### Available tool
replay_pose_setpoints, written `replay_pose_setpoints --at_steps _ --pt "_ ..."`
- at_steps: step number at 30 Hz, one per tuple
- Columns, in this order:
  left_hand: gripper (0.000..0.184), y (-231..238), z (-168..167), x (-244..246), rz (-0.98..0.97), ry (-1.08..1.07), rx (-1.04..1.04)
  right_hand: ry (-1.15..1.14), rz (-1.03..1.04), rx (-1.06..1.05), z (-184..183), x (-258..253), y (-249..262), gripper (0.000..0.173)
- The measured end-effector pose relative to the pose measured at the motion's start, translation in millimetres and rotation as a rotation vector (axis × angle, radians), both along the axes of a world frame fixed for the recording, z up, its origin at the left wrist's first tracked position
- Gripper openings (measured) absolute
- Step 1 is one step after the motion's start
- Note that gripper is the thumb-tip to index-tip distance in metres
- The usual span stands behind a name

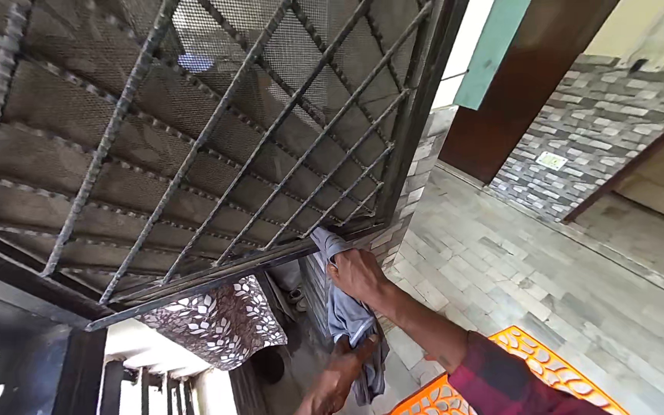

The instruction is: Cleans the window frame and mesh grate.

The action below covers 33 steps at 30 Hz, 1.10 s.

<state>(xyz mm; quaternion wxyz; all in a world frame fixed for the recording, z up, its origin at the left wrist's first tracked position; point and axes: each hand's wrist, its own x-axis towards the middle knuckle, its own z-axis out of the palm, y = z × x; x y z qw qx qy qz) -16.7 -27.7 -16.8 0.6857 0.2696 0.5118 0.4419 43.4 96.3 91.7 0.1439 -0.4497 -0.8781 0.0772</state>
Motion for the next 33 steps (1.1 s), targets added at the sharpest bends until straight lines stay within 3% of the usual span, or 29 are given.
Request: replay_pose_setpoints --at_steps 7,14,25,30,33 --pt "0.045 -2.0 8.4 -15.3 0.029 0.019 0.112 -0.173 -0.118 0.026 -0.5 23.7 21.7 0.03" --pt "0.046 -6.0 3.8 -17.2 0.036 0.018 0.097 -0.228 -0.222 -0.054 6.1 9.1 8.5 0.031" --pt "0.047 -12.5 2.1 -21.6 0.044 0.023 0.059 0.053 -0.334 -0.2 -6.0 2.1 -6.2 0.035" --pt "0.05 -11.2 -0.5 -25.2 0.047 0.045 0.046 0.03 -0.3 -0.131 -5.2 4.3 -9.6 0.034" --pt "0.052 -11.1 2.8 -21.8 0.039 0.047 0.033 0.169 -0.285 -0.111 -10.8 3.7 -11.0 0.032"
